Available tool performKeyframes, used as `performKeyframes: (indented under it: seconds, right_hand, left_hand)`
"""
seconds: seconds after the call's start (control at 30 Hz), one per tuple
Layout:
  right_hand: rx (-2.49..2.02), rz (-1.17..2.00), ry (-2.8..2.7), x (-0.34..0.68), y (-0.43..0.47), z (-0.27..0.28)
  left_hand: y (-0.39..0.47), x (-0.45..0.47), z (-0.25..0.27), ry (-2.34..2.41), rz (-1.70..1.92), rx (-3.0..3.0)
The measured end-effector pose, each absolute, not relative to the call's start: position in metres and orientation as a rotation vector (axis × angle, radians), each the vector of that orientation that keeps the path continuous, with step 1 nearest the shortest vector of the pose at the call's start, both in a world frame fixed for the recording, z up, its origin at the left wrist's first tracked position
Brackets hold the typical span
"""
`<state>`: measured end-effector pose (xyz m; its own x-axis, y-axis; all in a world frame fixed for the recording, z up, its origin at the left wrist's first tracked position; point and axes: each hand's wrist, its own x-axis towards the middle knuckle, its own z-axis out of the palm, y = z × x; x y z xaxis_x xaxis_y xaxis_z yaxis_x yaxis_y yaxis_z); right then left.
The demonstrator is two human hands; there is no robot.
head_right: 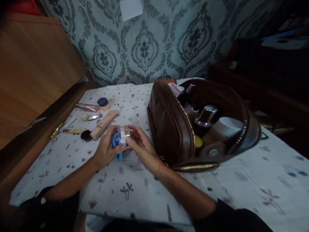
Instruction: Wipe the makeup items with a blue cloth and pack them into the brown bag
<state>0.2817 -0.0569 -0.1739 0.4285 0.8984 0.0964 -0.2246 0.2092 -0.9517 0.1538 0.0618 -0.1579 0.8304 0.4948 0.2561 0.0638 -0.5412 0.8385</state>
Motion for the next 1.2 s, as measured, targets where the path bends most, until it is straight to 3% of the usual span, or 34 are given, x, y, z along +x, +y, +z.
performKeyframes:
  seconds: [0.37,1.2]
  right_hand:
    - [-0.912,0.928,-0.806,0.279,-0.059,-0.171]
    - [-1.074,0.888,-0.688,0.281,-0.054,-0.18]
  left_hand:
    - [0.068,0.155,-0.157,0.342,0.588,2.044]
    - [0.068,0.154,-0.159,0.39,0.667,2.325]
